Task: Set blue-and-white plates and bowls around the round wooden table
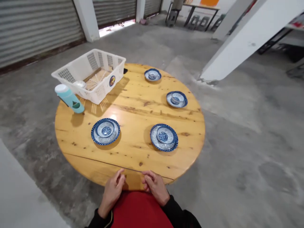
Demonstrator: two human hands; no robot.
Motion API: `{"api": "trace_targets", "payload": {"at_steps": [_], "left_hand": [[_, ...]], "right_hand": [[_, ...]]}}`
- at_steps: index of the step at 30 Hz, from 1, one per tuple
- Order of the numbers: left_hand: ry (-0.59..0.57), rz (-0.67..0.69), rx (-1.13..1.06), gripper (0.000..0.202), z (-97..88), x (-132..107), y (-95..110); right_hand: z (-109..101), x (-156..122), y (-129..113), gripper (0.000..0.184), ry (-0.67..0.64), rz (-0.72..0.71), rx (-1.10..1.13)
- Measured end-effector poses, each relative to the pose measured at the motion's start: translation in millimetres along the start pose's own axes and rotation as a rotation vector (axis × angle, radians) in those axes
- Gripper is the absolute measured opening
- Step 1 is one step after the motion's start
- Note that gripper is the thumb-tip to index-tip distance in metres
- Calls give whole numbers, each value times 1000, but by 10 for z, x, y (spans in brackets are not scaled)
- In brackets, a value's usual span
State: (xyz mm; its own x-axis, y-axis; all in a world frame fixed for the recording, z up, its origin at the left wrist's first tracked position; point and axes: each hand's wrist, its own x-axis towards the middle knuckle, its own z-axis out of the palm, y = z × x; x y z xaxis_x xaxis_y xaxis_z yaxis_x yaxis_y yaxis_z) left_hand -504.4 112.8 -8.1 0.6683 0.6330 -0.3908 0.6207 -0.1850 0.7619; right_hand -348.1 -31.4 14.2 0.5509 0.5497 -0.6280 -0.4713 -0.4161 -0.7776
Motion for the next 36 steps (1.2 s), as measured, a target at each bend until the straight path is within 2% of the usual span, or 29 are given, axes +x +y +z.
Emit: {"api": "trace_targets", "payload": {"at_steps": [3,6,11,15,17,19,22,28,32,36], "left_hand": [[-47,20,51,46,282,-55,172],[-81,64,83,45,667,-108,471],[-113,141,105,43,1584,-181,1137],[-232,233,203,39,2354,-200,1676],[-299,288,266,38,2643,-202,1937],[-356,337,321,37,2852,-202,2184],[-405,372,393,37,3063,-175,2498],[-480,401,471,36,3461,87,2904],[-496,402,441,37,3749,463,3165],[-469,376,380,37,4016,971,3521]], "right_hand": [[-359,-36,78,53,24,-12,42],[-851,-104,184,54,40,-10,62],[-1907,-287,433,56,141,26,89],[-2828,-463,700,60,282,6,115],[-3223,-553,829,64,343,8,123],[-3529,-626,926,68,382,27,138],[-3807,-665,980,72,385,49,183],[-4069,-464,792,70,324,-2,226],[-4401,-201,577,63,346,-29,180],[-4917,105,323,64,378,8,112]]}}
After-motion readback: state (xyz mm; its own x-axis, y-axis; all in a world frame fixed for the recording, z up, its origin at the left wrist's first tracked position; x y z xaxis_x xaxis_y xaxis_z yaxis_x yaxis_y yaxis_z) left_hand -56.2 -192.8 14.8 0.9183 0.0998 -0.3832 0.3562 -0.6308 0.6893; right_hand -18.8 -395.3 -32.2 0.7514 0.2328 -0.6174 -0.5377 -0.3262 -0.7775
